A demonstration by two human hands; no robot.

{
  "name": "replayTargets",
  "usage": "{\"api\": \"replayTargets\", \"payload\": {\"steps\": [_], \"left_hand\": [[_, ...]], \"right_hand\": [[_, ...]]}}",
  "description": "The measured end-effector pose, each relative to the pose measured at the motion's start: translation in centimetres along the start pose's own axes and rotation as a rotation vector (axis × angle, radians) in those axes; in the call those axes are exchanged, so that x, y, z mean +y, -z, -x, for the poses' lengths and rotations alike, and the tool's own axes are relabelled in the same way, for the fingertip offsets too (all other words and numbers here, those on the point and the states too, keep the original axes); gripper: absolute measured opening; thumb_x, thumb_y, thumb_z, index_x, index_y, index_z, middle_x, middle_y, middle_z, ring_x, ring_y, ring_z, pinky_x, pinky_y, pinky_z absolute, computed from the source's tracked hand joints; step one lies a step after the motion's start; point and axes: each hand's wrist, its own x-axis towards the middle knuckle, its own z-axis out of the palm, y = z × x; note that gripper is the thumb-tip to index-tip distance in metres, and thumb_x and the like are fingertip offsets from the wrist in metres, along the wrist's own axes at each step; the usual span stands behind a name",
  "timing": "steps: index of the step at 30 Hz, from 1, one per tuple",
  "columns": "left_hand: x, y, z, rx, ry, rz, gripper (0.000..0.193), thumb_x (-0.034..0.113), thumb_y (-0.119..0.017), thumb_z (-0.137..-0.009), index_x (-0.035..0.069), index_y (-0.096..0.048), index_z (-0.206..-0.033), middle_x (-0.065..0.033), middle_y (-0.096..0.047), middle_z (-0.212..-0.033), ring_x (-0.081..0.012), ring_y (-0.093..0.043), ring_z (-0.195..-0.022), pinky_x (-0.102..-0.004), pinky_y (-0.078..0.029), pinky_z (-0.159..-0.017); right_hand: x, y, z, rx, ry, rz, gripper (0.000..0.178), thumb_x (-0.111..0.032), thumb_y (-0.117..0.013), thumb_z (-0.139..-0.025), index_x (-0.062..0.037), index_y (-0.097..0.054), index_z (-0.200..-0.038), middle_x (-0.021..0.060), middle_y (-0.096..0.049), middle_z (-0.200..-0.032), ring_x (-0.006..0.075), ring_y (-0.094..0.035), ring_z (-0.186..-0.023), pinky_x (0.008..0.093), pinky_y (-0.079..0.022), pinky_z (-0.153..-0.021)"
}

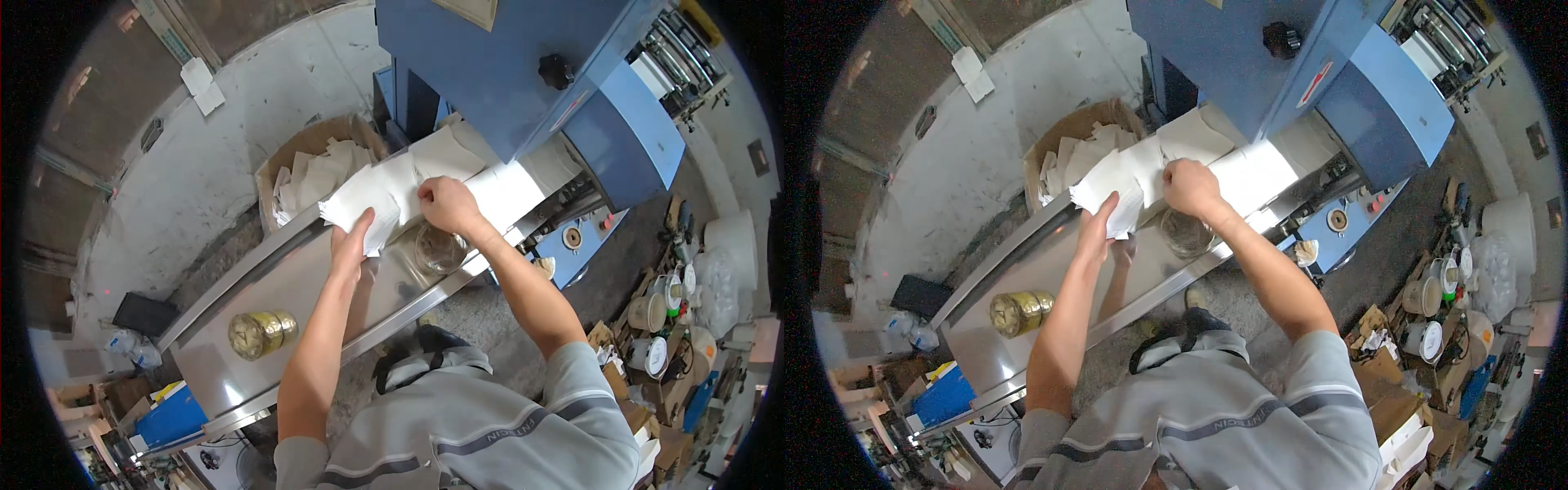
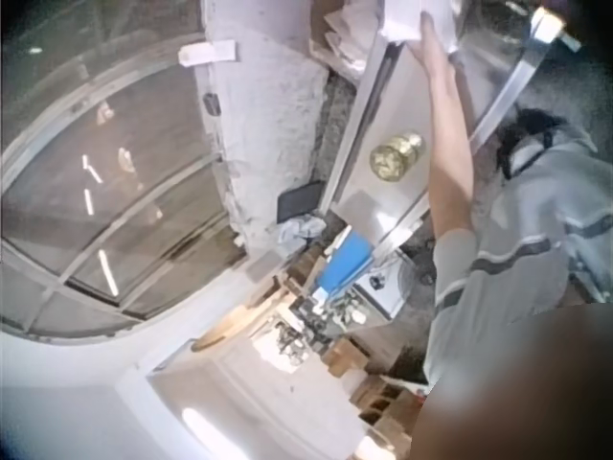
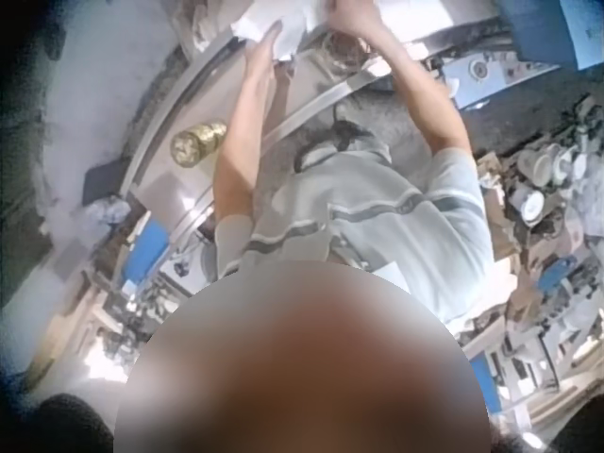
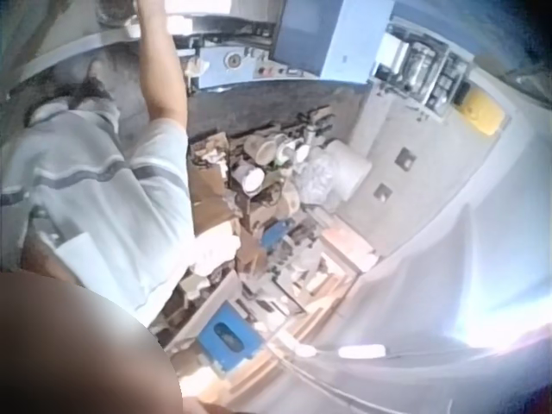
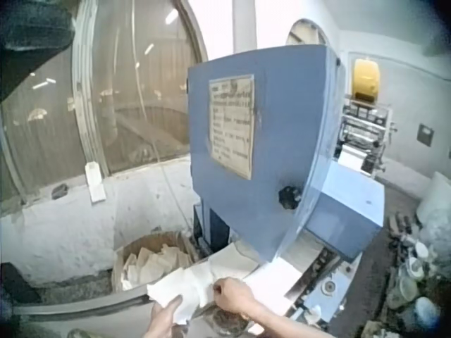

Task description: Operate a paper processing machine by organizing and packing stacks of paper napkins.

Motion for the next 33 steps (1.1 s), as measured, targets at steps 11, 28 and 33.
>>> {"api": "replayTargets", "payload": {"steps": [11, 28, 33], "left_hand": [[0.5, 7.3, 2.5, 0.064, -0.002, -0.047, 0.063, 0.026, -0.070, -0.090, -0.005, -0.044, -0.138, -0.0146, -0.058, -0.130, -0.0245, -0.058, -0.117, -0.0358, -0.047, -0.097], [4.9, 6.9, 6.3, 0.154, -0.184, -0.188, 0.067, 0.028, -0.068, -0.093, -0.006, -0.039, -0.142, -0.0149, -0.049, -0.139, -0.0234, -0.049, -0.126, -0.0351, -0.039, -0.105], [3.8, 10.4, 10.5, 0.119, -0.027, -0.184, 0.065, 0.031, -0.060, -0.097, -0.004, -0.034, -0.146, -0.0169, -0.048, -0.141, -0.0279, -0.049, -0.129, -0.0385, -0.038, -0.108]], "right_hand": [[-3.4, -3.7, 1.5, -0.091, 0.353, -0.115, 0.017, -0.016, -0.065, -0.079, -0.0033, -0.074, -0.087, 0.0197, -0.067, -0.101, 0.0339, -0.066, -0.089, 0.0383, -0.052, -0.080], [-7.5, -10.0, 1.1, -0.283, 0.078, -0.821, 0.095, -0.054, -0.077, -0.078, 0.0100, -0.040, -0.137, 0.0245, -0.059, -0.127, 0.0318, -0.057, -0.120, 0.0362, -0.043, -0.103], [-9.3, -4.9, 3.4, -0.511, 0.134, -0.550, 0.099, -0.074, -0.060, -0.080, 0.0124, -0.051, -0.126, 0.0311, -0.062, -0.117, 0.0404, -0.060, -0.113, 0.0401, -0.047, -0.098]]}}
